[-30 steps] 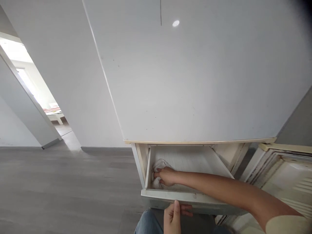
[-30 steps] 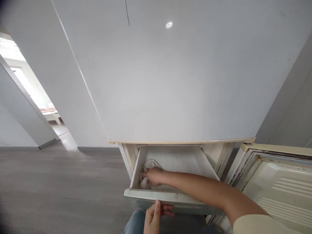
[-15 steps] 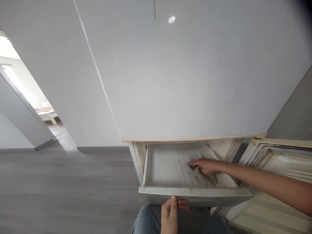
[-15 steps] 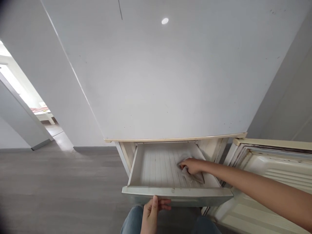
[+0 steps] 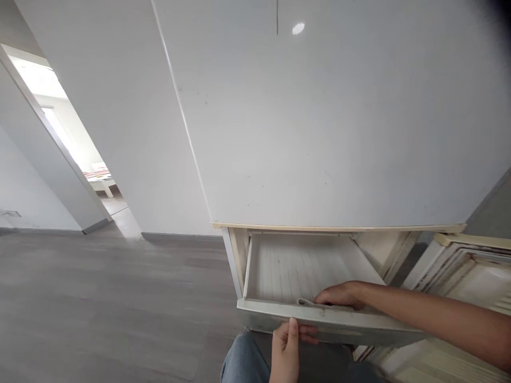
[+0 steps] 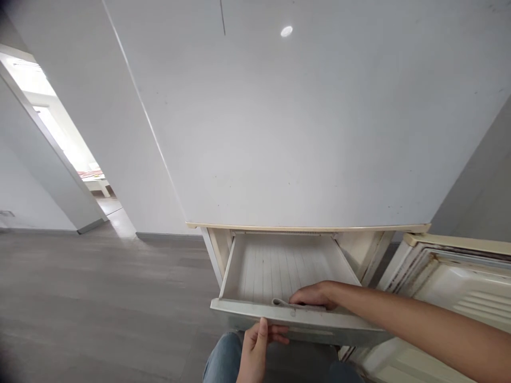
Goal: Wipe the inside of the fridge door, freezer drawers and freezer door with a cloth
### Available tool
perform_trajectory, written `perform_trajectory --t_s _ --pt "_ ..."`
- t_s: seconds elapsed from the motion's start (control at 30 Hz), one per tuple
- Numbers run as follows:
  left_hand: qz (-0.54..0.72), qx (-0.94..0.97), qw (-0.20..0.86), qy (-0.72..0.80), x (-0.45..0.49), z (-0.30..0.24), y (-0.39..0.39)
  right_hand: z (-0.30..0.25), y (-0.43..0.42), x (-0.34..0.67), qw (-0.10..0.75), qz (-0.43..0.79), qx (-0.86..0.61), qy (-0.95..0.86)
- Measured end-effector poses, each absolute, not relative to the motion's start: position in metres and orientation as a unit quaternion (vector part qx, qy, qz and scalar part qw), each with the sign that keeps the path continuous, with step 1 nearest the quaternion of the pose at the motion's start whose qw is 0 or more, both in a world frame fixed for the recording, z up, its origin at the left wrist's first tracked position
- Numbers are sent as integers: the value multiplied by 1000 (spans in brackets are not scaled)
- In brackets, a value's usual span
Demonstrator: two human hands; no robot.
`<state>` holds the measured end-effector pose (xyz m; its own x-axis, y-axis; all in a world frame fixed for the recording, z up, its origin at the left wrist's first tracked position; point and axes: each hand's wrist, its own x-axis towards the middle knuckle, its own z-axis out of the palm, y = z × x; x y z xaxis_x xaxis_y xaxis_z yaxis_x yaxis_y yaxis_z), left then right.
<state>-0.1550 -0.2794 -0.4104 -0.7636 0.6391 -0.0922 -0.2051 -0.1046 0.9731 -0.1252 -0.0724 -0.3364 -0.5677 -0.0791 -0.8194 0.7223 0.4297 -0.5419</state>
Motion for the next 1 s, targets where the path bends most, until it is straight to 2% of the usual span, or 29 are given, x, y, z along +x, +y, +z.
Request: perform_trajectory --t_s 0.23,0.37,0.47,0.7,1.0 --pt "721 188 289 601 -155 -407 -280 -322 -139 -182 467 -521 93 708" --pt "719 190 292 602 -157 -407 -279 -321 -167 -210 410 -544 100 726" --pt "719 187 285 605 -158 -406 -281 -317 -173 -215 399 -550 105 726" --pt "701 194 286 624 -162 -403 -284 -309 -131 -179 451 -527 80 715" --pt "701 194 311 612 -165 -408 -284 -300 -59 -101 394 -460 267 750"
